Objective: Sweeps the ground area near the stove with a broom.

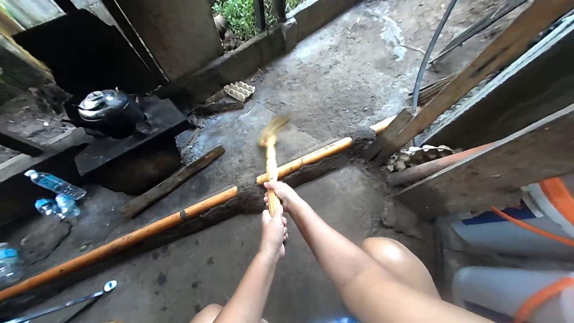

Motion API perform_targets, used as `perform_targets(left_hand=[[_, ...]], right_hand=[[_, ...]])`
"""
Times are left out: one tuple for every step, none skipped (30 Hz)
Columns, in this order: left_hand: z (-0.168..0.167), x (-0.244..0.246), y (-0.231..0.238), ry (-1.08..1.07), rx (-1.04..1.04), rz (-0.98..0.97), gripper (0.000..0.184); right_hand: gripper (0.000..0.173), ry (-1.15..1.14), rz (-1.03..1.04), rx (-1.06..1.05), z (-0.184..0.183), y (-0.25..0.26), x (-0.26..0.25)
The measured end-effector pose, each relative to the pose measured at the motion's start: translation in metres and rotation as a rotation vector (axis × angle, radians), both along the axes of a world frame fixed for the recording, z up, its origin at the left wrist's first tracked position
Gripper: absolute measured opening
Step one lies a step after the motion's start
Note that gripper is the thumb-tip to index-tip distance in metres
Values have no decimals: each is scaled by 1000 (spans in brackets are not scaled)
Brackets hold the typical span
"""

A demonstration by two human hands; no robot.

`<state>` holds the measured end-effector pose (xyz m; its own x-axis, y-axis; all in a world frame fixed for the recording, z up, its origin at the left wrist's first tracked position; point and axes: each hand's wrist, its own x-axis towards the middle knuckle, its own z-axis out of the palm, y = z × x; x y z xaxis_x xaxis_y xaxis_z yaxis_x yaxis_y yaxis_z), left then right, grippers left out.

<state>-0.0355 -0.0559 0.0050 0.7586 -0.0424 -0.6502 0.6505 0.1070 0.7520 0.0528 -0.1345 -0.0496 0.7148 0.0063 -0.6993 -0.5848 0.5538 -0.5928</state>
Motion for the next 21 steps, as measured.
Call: perform_targets(left_hand=[[0, -4, -2, -18, 13, 2, 16], [-2, -6, -3, -51, 19, 0, 16], [-3, -6, -4, -96, 16, -14, 16], [-4, -5, -3, -149, 13, -44, 17], [-6, -3, -3, -203, 18, -81, 19], [-9, -1, -2, -245, 34, -120, 24], [-13, 3, 1, -268, 55, -164, 30], [-16, 7, 5, -272, 78, -212, 37], [-17, 12, 10, -257, 101, -256, 39], [-17, 17, 17, -236, 125, -295, 38], [-15, 22, 24, -218, 160, -324, 36], [-12, 26, 32, -204, 208, -351, 32], [-9, 30, 41, -195, 262, -373, 28], [-7, 33, 50, -192, 323, -388, 25], [-5, 34, 59, -192, 389, -404, 22], [-5, 34, 65, -196, 452, -416, 22], [-5, 32, 70, -202, 500, -422, 23], [-7, 30, 71, -211, 528, -420, 25], [-10, 26, 70, -229, 541, -412, 28], [-13, 22, 65, -251, 538, -397, 31], [-15, 18, 57, -284, 525, -377, 34]], right_hand=[[19, 16, 63, 43, 0, 3, 0], [19, -5, 101, 83, 2, 4, 0], [19, -47, 113, 112, 6, 4, 0], [19, -99, 98, 124, 11, 3, 1], [19, -156, 64, 126, 15, 0, 1], [22, -210, 15, 121, 18, -3, 1], [25, -252, -48, 102, 20, -6, 0], [29, -287, -114, 79, 20, -6, -1], [34, -312, -175, 52, 19, -6, -1], [37, -319, -232, 22, 18, -4, -2], [40, -307, -289, 0, 17, 0, -3], [43, -277, -341, -3, 15, 5, -4], [44, -239, -384, 16, 12, 13, -5], [43, -194, -407, 47, 6, 22, -5], [40, -145, -399, 85, 0, 32, -6], [35, -102, -363, 124, -4, 39, -8], [31, -78, -308, 161, -7, 44, -9], [28, -75, -242, 199, -8, 45, -8], [24, -73, -179, 227, -7, 43, -5], [21, -74, -117, 250, -3, 39, -3], [18, -85, -64, 273, -1, 33, -2]])
